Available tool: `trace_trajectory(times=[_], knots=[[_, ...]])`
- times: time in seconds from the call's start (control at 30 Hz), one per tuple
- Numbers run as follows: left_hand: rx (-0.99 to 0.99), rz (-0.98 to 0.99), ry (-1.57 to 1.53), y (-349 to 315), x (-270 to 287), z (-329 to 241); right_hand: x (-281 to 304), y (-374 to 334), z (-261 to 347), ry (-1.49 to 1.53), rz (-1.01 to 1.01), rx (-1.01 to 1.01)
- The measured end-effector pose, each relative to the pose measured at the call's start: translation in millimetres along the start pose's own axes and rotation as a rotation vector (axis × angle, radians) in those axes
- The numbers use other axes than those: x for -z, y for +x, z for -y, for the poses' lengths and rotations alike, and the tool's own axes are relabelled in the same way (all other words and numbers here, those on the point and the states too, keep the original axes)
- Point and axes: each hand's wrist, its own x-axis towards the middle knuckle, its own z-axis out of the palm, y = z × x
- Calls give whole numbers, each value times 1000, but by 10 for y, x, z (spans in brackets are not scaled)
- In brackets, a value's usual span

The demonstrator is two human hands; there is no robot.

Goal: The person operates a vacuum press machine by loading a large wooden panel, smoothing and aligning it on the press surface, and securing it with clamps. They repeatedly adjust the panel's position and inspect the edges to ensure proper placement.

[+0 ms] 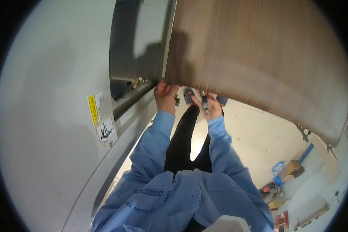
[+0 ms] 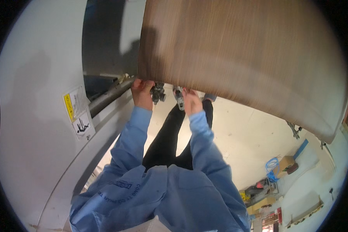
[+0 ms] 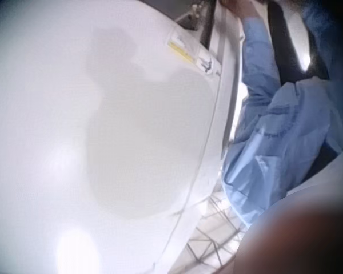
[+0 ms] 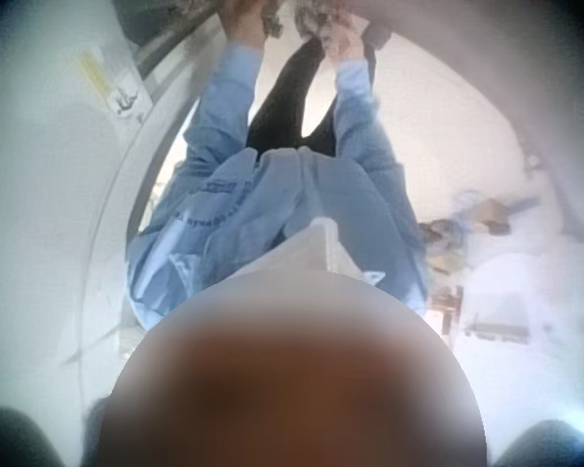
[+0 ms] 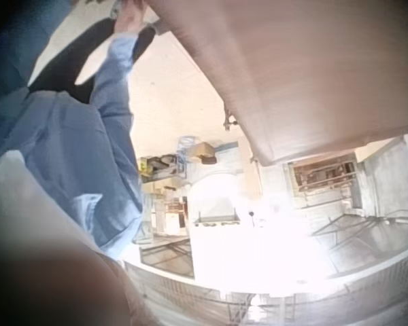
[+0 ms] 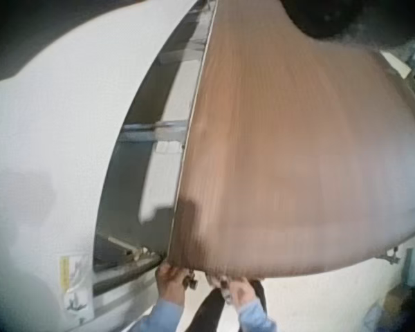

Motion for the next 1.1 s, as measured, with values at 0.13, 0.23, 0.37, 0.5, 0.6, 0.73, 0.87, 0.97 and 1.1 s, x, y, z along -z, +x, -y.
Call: trace_trajectory(times=[0.13, 0.23, 0.37, 0.5, 0.6, 0.73, 0.87, 0.97, 1.1], knots=[[-20, -36, -27, -8, -16, -13, 81, 239, -226, 749, -460, 121], [-36, -45, 61, -10, -48, -43, 105, 557, -278, 730, -493, 97], [6, -20, 3, -4, -53, -50, 145, 492, -204, 665, -617, 110], [-33, -32, 31, 13, 45, 16, 32, 527, -194, 598, -652, 119], [-81, -84, 156, 30, 198, 147, -71, 894, -251, 389, -615, 132], [40, 64, 232, -140, 409, 425, 295, 761, -79, -158, -675, 135], [372, 249, 480, -677, 240, 779, 1311, -500, 745, -282, -785, 224], [361, 591, 404, -1096, -342, 944, 2047, -1585, 1708, -333, -983, 316], [332, 896, 277, -1419, -1737, 1086, 2426, -2426, 3168, -304, -909, 631]])
